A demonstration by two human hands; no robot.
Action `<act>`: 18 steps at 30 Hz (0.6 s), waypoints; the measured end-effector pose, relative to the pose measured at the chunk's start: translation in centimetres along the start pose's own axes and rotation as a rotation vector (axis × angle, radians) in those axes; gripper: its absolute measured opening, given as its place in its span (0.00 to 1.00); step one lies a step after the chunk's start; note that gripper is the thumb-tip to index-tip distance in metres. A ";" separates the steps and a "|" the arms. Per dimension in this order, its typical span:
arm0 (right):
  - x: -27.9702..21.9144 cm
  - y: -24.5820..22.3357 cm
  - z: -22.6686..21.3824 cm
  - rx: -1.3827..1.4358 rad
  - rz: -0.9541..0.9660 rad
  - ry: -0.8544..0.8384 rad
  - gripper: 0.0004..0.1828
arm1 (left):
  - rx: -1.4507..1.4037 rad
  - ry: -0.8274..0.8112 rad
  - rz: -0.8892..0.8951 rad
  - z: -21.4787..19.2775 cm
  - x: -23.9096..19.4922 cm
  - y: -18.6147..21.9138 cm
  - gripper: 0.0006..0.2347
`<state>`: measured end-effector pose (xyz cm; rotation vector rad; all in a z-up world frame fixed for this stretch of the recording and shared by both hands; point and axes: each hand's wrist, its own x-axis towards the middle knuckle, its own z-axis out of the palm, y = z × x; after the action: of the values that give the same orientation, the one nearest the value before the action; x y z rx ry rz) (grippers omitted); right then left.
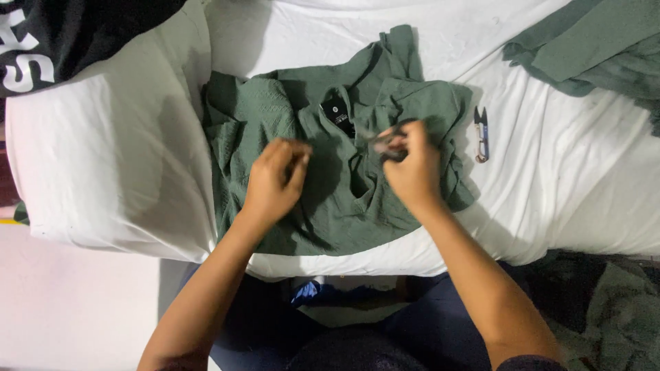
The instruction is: Trimming and cutting green fabric remnants using scissors and thread nippers.
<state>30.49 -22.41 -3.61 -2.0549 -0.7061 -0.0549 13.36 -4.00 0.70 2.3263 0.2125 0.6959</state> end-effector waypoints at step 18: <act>2.7 3.5 -2.7 -0.178 0.287 -0.191 0.24 | -0.033 0.289 -0.397 2.9 0.1 -5.2 0.10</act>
<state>35.14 -24.75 -3.92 -2.3360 -0.5281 0.2536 15.16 -1.73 -4.52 2.0552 0.7633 0.8170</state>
